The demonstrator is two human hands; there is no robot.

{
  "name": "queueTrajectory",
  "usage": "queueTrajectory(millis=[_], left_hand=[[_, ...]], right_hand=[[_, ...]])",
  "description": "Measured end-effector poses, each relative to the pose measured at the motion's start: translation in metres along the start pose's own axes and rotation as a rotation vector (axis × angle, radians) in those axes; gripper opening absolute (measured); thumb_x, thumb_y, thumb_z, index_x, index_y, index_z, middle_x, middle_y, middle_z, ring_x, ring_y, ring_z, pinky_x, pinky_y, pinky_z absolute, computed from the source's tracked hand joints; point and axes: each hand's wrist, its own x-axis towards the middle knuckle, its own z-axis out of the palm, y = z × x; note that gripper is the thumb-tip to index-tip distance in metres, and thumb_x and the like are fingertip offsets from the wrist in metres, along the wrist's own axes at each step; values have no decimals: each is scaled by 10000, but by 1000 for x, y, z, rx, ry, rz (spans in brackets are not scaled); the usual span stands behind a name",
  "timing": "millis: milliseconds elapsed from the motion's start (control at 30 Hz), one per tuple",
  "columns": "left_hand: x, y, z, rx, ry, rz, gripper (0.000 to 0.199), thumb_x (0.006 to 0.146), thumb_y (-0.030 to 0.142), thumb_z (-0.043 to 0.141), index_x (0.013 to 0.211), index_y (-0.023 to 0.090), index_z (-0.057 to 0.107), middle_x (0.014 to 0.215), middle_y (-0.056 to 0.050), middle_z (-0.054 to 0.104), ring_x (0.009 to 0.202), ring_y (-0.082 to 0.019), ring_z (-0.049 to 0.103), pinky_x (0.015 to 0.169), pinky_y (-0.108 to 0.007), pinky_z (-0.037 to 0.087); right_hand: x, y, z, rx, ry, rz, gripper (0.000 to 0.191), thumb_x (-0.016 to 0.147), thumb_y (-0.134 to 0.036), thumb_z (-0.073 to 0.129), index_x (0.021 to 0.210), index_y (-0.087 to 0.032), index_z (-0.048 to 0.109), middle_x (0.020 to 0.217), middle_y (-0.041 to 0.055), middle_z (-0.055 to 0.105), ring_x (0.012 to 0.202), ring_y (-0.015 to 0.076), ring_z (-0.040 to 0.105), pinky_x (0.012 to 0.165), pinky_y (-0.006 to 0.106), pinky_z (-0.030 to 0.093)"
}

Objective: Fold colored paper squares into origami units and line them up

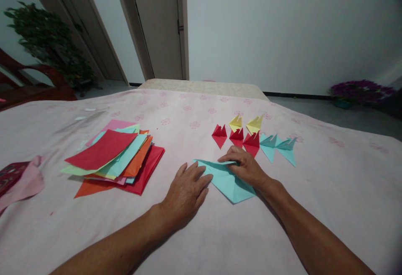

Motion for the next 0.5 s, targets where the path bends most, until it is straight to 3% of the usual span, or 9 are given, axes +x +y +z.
queueTrajectory(millis=[300,500], left_hand=[[3,-9,2,26,88,-54,325,922,216,522,1237,226,601,1237,-133,557,1148,-275,537,974,-484,481],[5,-10,0,78,87,3,254,921,201,516,1163,179,588,1497,-155,381,1427,-320,305,1147,-521,337]], right_hand=[[-4,-4,-2,-140,-16,-177,298,802,-70,555,933,-247,756,900,32,654,868,178,611,775,327,484],[-5,-3,-2,-216,-42,-248,278,805,-73,564,949,-228,744,952,46,692,901,196,610,812,361,474]])
